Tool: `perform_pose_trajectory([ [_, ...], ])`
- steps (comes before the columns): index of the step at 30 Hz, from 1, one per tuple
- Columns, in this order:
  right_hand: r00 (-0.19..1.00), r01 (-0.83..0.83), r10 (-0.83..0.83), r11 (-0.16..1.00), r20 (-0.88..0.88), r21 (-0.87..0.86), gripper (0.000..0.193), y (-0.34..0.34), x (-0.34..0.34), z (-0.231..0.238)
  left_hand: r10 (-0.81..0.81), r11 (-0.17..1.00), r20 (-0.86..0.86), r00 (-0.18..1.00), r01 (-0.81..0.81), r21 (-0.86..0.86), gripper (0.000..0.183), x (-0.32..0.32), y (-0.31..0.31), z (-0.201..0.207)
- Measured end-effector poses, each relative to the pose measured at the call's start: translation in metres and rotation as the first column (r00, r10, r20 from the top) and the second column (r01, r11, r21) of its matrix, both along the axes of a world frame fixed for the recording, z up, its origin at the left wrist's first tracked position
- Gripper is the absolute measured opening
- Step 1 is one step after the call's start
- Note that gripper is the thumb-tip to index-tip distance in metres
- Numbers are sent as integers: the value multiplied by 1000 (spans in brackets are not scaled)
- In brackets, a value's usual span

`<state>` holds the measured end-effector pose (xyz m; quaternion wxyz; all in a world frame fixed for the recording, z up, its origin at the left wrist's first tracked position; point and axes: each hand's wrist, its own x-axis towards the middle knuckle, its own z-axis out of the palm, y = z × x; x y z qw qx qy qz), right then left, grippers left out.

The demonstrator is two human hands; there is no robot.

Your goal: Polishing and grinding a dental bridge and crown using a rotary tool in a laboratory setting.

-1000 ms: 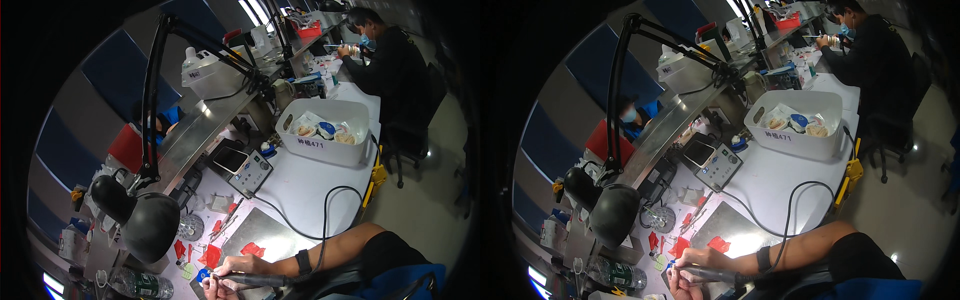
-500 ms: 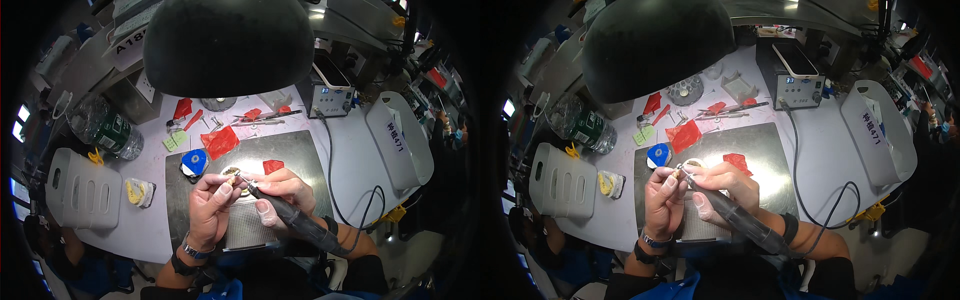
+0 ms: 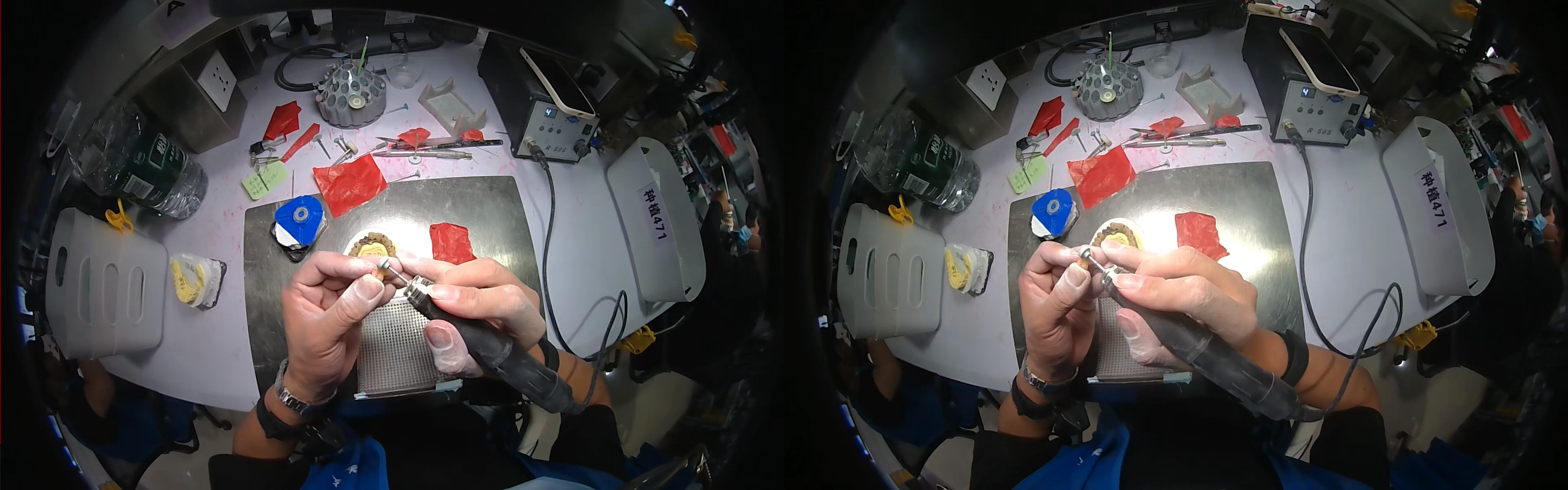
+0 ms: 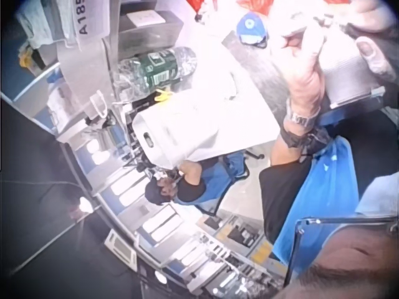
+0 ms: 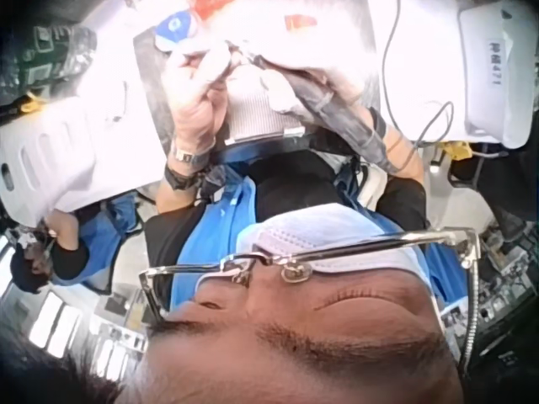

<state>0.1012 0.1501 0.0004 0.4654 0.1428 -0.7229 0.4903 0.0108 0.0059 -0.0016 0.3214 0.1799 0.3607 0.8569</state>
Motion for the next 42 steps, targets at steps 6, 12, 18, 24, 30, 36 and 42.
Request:
perform_pose_trajectory([
  [6,1000,-6,6,998,-7,-58,27,-3,-1,-4,-6,1000,-15,1000,6,17,14,-2,0,-1],
  [12,1000,-16,17,997,14,-82,28,-3,0,-3,2,1000,-39,999,-1,18,14,-3,-1,-4],
  [18,999,-42,41,995,-14,-90,24,-4,1,-5,-7,1000,-38,999,7,10,12,-1,-2,-1],
  [24,999,-50,48,992,-25,-112,29,-5,0,-9,-21,1000,-47,999,22,14,12,-3,-1,-1],
  [30,999,-55,54,992,-10,-110,27,-6,1,-5,-18,999,-72,997,20,28,10,-3,-2,0],
  [36,998,-60,64,986,23,-157,30,-8,6,-8,7,1000,-130,991,-8,-11,11,1,1,1],
  [42,998,-60,63,994,26,-90,31,-6,3,-3,25,999,-109,994,-27,-23,12,3,0,4],
])
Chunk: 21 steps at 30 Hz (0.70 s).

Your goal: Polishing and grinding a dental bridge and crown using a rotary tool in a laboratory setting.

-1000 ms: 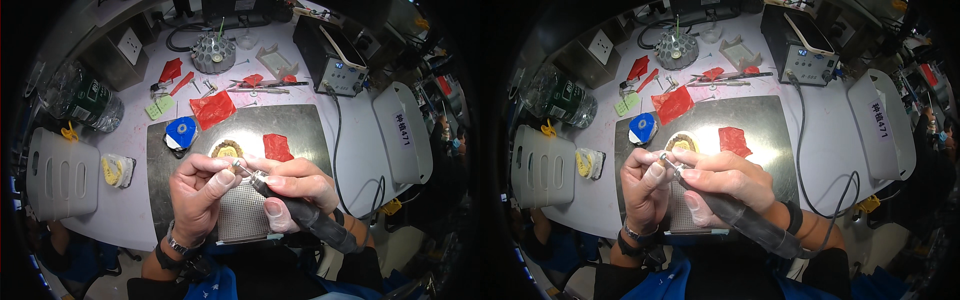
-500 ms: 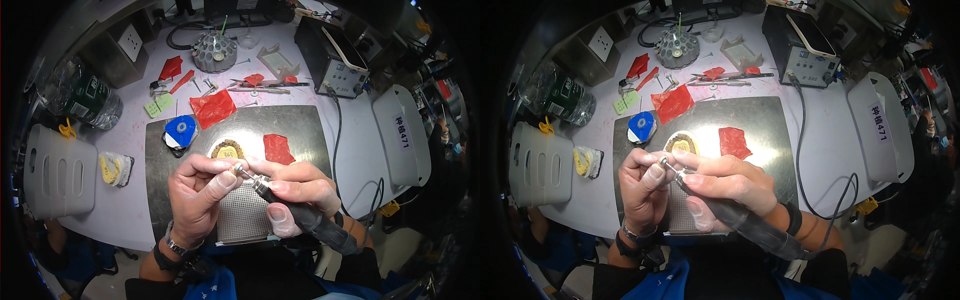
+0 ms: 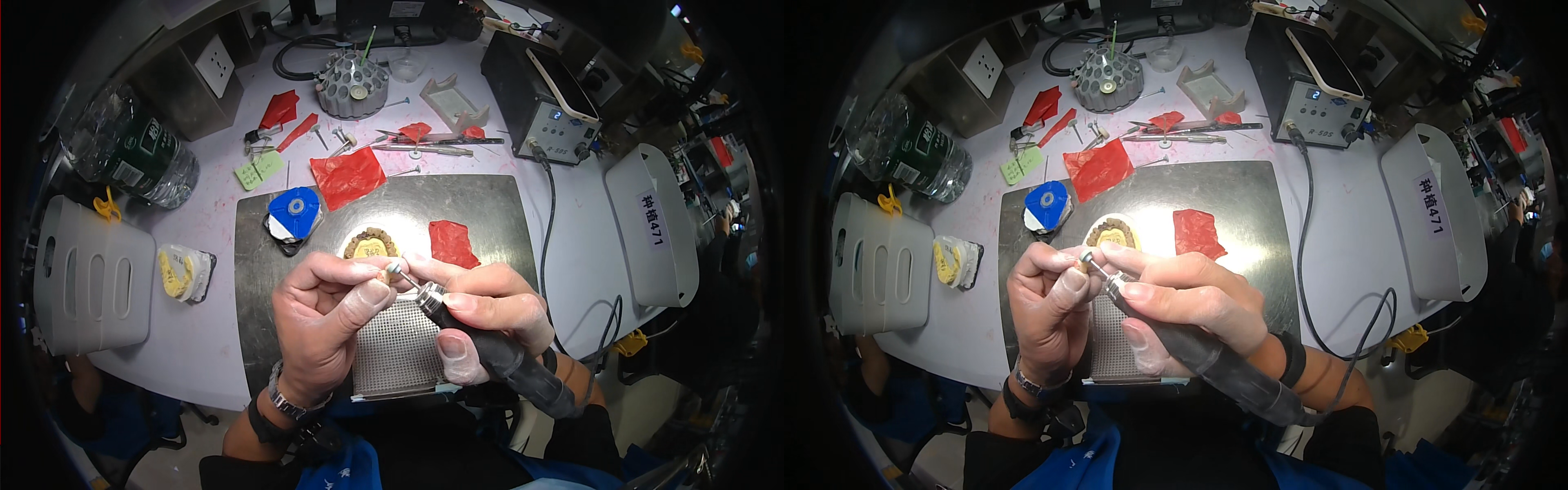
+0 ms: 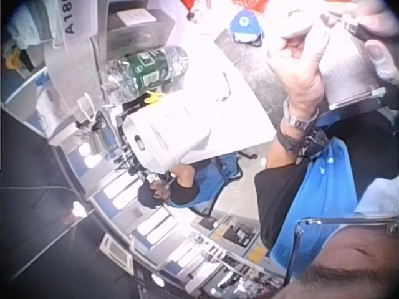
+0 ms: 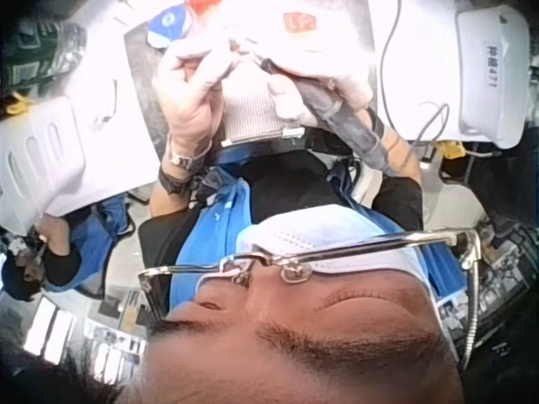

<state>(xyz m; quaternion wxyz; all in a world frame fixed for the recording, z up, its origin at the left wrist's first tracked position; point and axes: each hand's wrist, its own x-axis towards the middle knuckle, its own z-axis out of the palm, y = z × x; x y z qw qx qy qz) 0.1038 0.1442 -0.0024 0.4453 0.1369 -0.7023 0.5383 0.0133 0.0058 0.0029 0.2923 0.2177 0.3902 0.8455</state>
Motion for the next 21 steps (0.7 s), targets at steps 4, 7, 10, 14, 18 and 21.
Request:
perform_pose_trajectory([
  [4,1000,28,-28,1000,-7,-2,29,-2,0,-1,0,1000,-49,999,-1,-4,12,-1,0,-2],
  [7,1000,15,-15,999,-10,-35,28,-3,1,-2,19,1000,-24,1000,-20,-21,12,0,0,-2],
  [10,999,47,-47,999,-3,-14,28,-5,0,-3,12,1000,-61,998,-12,-12,11,-1,-1,-5],
  [14,1000,19,-19,999,-8,-38,27,-3,1,-2,14,1000,-88,996,-15,-9,12,-1,-1,-7],
  [18,999,34,-34,999,-6,-4,27,-3,1,-1,27,999,-82,996,-29,-30,11,0,-1,-5],
  [21,1000,0,0,1000,1,-13,29,-1,3,-3,15,998,-59,998,-11,63,13,-2,-1,-8],
])
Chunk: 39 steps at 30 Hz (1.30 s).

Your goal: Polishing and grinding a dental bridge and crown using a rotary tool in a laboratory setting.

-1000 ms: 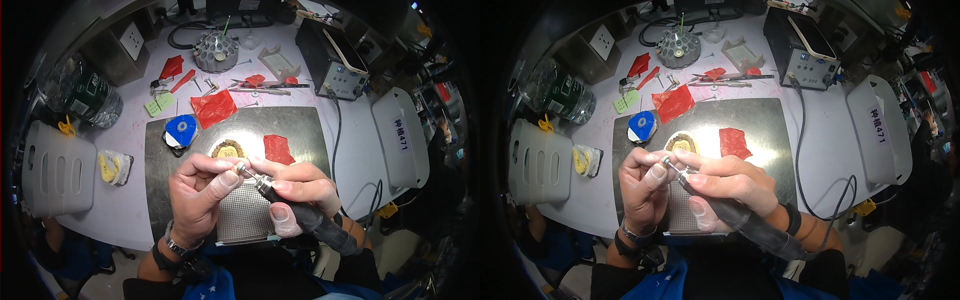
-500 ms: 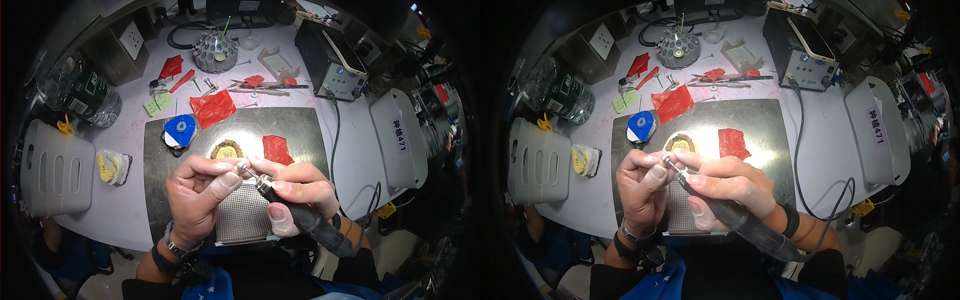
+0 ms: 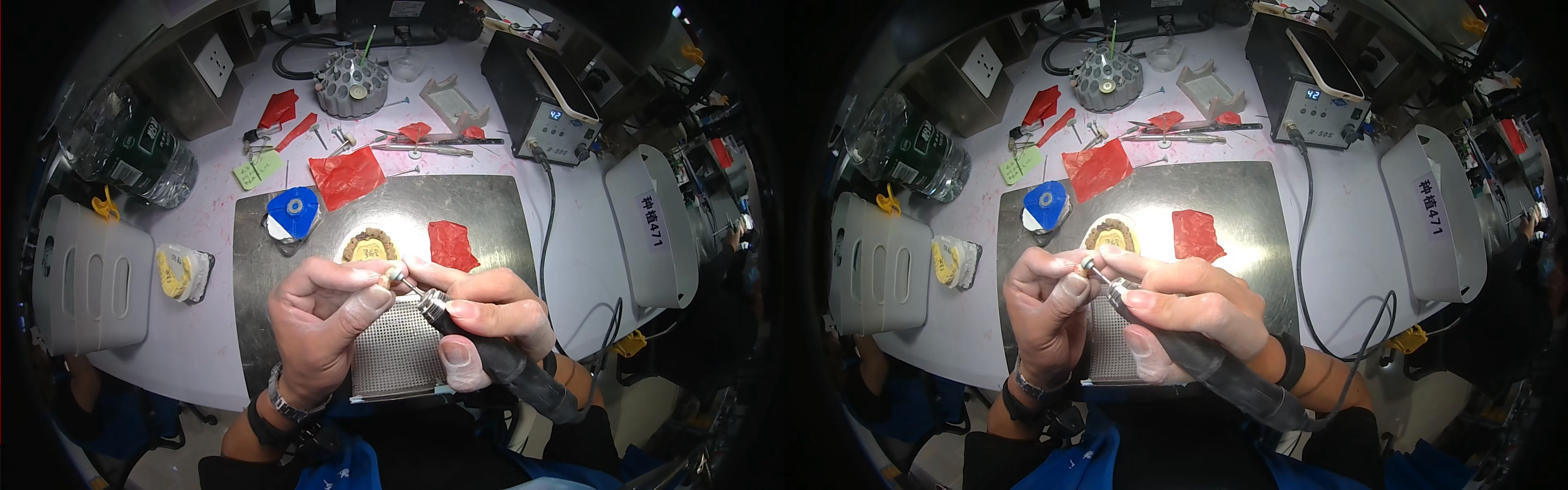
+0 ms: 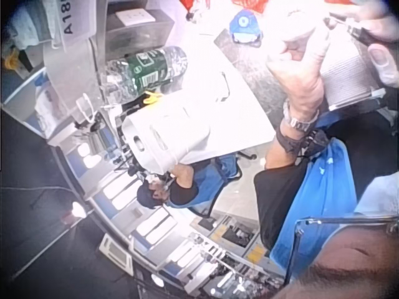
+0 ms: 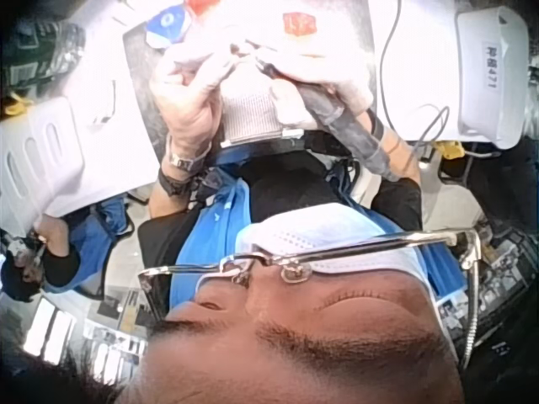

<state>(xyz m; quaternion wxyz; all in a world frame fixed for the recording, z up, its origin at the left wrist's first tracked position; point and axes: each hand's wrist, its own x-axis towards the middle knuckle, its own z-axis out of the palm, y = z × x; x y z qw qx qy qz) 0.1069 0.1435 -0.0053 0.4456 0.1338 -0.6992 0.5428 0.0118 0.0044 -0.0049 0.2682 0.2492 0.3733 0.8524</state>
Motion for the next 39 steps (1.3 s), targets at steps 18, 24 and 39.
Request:
perform_pose_trajectory([
  [18,999,23,-29,988,40,153,23,4,2,11,55,992,-91,994,-64,-105,12,3,-1,2],
  [24,999,8,-11,998,42,58,37,3,3,5,50,992,-94,994,-60,-107,12,2,0,4],
  [39,999,-17,19,999,45,-47,31,-1,4,1,48,992,-63,997,-55,-114,13,2,-1,5],
])
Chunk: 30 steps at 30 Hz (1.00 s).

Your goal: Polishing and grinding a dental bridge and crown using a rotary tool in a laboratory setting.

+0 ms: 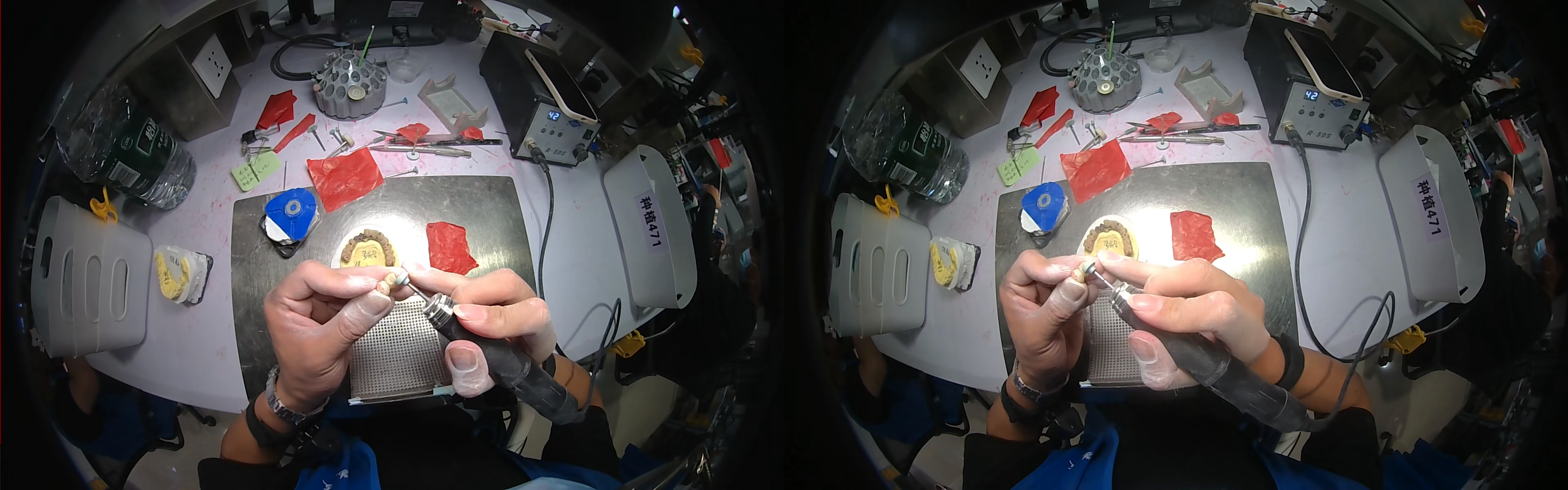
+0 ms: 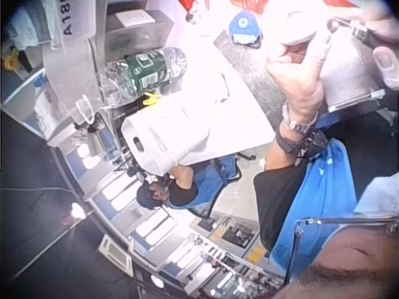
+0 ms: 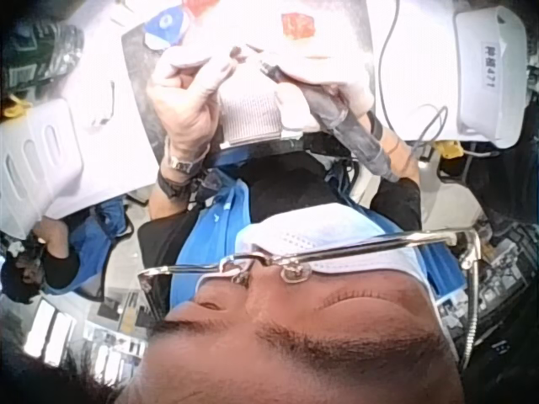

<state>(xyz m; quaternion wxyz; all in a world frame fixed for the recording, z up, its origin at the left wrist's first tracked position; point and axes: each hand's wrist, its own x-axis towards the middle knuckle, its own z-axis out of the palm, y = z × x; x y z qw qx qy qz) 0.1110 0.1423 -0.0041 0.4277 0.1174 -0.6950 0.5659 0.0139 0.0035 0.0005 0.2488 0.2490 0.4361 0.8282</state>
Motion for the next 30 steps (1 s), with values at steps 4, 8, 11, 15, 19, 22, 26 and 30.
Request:
perform_pose_trajectory([
  [4,1000,8,-11,995,24,98,31,1,1,6,-44,992,34,998,39,122,13,-3,-1,-5],
  [8,1000,15,-14,997,-8,74,33,3,0,4,-67,993,90,994,57,105,12,-3,0,-3],
  [11,1000,13,-10,990,-19,143,35,4,-2,1,-101,990,153,983,83,118,11,-4,-1,-3],
  [15,1000,18,-17,995,-10,97,34,3,0,5,-156,982,270,950,120,145,11,-2,-1,0],
  [19,999,13,-11,999,-42,45,32,1,-4,3,-193,973,315,929,141,183,10,-4,-2,-2],
  [22,1000,19,-16,993,-26,119,31,4,-3,4,-229,966,347,910,167,199,9,-5,-1,-1],
  [26,998,7,-6,1000,-60,10,29,0,-5,3,-238,966,372,897,179,187,10,-5,-2,-1],
  [30,997,-12,14,1000,-75,28,27,-1,-9,-2,-211,973,386,898,157,167,11,-5,-2,-2],
])
